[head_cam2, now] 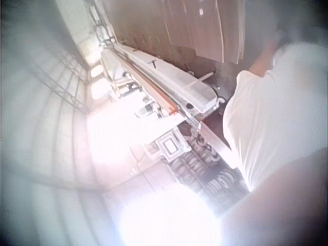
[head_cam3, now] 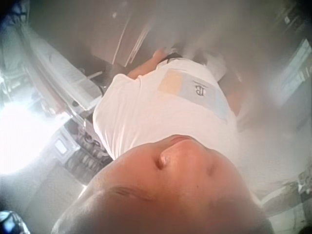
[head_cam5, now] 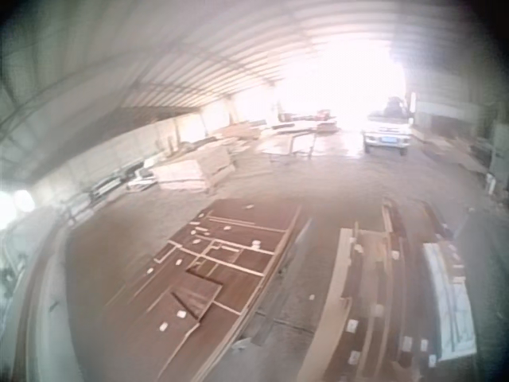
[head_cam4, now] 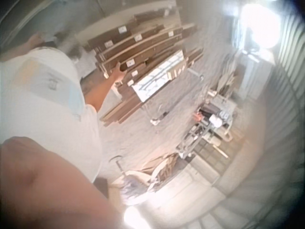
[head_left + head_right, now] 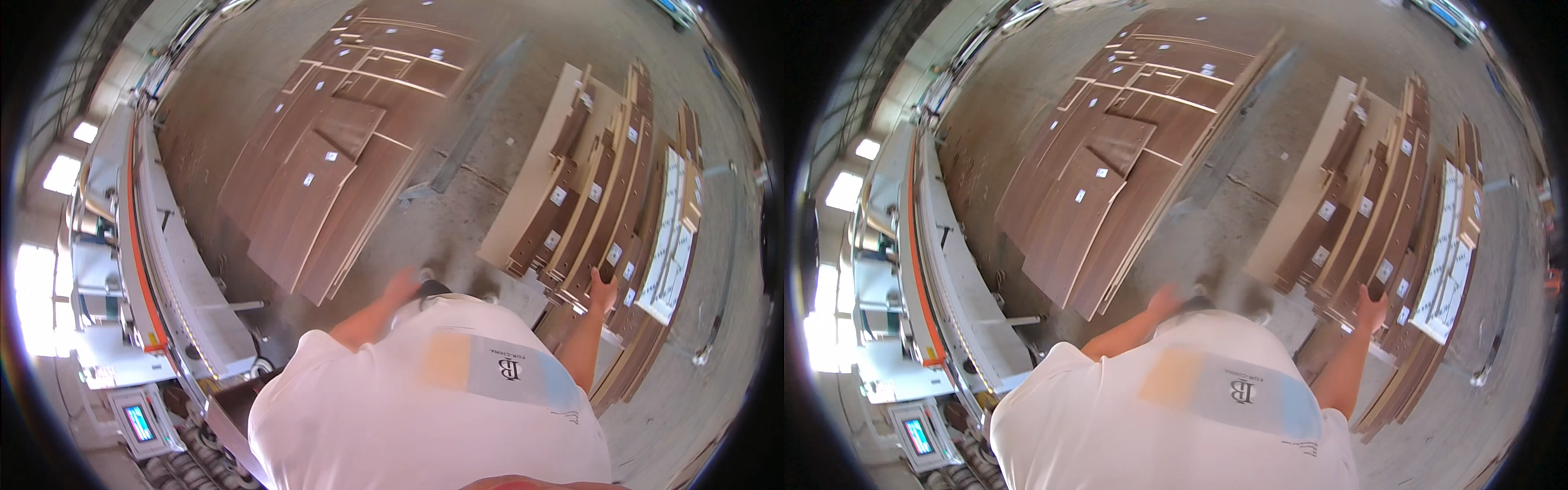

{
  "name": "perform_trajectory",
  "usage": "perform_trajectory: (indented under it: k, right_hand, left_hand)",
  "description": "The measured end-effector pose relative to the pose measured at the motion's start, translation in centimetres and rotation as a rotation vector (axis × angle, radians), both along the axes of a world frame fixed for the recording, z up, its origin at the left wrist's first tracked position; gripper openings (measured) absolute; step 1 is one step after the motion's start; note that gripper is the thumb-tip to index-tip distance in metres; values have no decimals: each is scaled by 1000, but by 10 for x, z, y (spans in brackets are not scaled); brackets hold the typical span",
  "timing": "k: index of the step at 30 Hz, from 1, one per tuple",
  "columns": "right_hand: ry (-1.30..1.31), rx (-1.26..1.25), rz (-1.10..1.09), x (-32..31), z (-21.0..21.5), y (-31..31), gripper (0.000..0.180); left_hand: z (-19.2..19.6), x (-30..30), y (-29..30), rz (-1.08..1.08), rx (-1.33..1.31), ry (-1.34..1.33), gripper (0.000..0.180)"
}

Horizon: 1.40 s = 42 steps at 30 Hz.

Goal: The person moves wooden panels from a stack to an industrial edge banding machine, feeds them through the intake for processing, and then organizes the processed panels back onto the stack.

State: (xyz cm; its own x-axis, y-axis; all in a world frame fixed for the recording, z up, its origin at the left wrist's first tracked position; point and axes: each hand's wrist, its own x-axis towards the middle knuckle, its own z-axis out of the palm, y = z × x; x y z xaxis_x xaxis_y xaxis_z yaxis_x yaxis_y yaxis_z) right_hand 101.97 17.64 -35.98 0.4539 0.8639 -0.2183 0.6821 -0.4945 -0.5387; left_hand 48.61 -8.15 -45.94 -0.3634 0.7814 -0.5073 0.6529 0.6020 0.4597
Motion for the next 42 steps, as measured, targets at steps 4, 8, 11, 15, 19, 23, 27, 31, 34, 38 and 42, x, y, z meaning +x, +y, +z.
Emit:
perform_trajectory:
  k: [4,8,11,15,19,23,27,31,34,38,42]
  right_hand:
    - [-316,156,-92,-16,-6,0,91]
    - [-453,548,118,-55,26,-19,61]
    - [-4,575,140,-129,43,-42,48]
    - [200,654,606,-247,-8,-56,31]
    - [238,337,965,-415,18,-93,25]
    - [172,128,1241,-524,8,-96,29]
    - [131,59,1344,-624,-14,-82,40]
    - [90,7,1404,-733,-65,-56,64]
    - [-7,-3,1383,-832,-105,-31,82]
    - [-134,53,1327,-940,-155,9,102]
    - [-413,-80,1272,-1007,-183,20,116]
  left_hand:
    - [-37,-26,-29,64,68,-27,57]
    - [-33,-43,-52,192,105,-221,48]
    - [-20,-71,-74,256,94,-315,50]
    - [-65,-135,-130,-63,87,-80,39]
    - [-81,-210,-214,-507,177,289,36]
    - [10,-259,-239,639,-340,-305,27]
    - [-26,-271,-309,489,-214,-122,26]
    - [-69,-224,-369,883,-77,-269,29]
    - [-32,-199,-346,1276,41,-316,31]
    - [-24,-119,-386,1053,-48,-340,33]
    - [32,-126,-326,1016,-394,-678,40]
